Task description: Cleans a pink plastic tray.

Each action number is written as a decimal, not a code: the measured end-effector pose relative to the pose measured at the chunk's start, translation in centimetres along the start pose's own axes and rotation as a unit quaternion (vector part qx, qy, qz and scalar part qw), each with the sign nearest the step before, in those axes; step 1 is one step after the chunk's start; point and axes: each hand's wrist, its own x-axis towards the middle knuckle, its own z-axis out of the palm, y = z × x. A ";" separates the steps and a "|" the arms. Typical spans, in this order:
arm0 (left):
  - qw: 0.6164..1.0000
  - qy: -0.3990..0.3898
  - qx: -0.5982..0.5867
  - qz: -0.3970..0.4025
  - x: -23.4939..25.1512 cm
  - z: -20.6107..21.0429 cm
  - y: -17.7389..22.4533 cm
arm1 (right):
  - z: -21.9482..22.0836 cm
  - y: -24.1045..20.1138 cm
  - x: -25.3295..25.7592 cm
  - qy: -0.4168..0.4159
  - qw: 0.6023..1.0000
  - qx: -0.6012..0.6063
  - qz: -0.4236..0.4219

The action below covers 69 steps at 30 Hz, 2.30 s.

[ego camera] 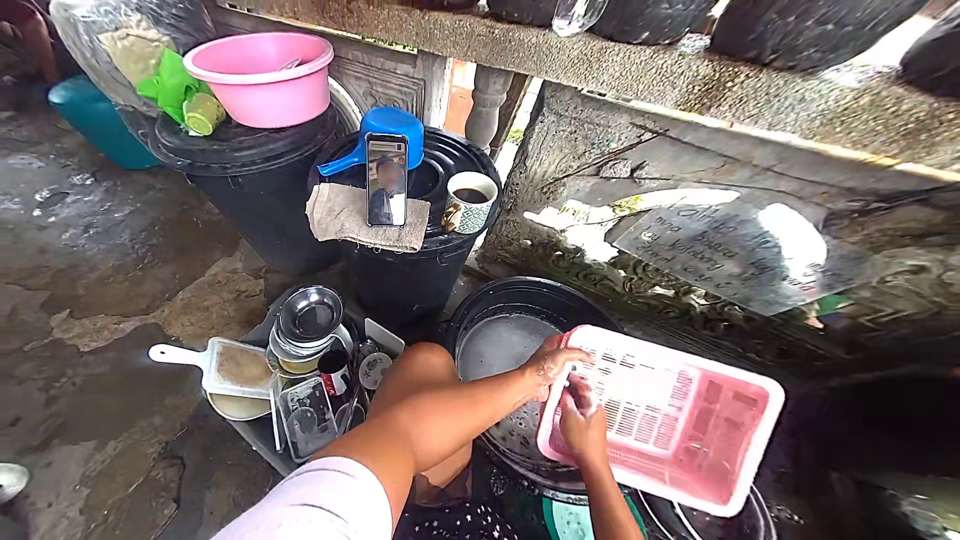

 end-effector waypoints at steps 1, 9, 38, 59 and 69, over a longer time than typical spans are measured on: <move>1.000 0.013 -0.012 0.010 0.3 -0.2 0.9 | -0.4 -0.2 -0.6 -0.049 0.995 -0.089 0.014; 0.996 0.040 -0.021 0.075 0.3 0.2 -1.8 | 3.4 -9.9 1.8 0.193 0.925 0.277 0.173; 0.996 -0.031 0.088 0.002 -2.6 -0.9 2.3 | -6.0 4.4 -2.6 -0.002 0.917 -0.384 -0.106; 0.991 -0.007 0.131 -0.025 -2.5 0.8 -0.6 | 0.9 -4.5 -4.3 0.016 0.951 -0.308 -0.009; 0.993 -0.026 0.115 -0.028 -2.5 1.1 0.0 | -0.1 -3.6 -4.3 0.039 0.946 -0.323 -0.009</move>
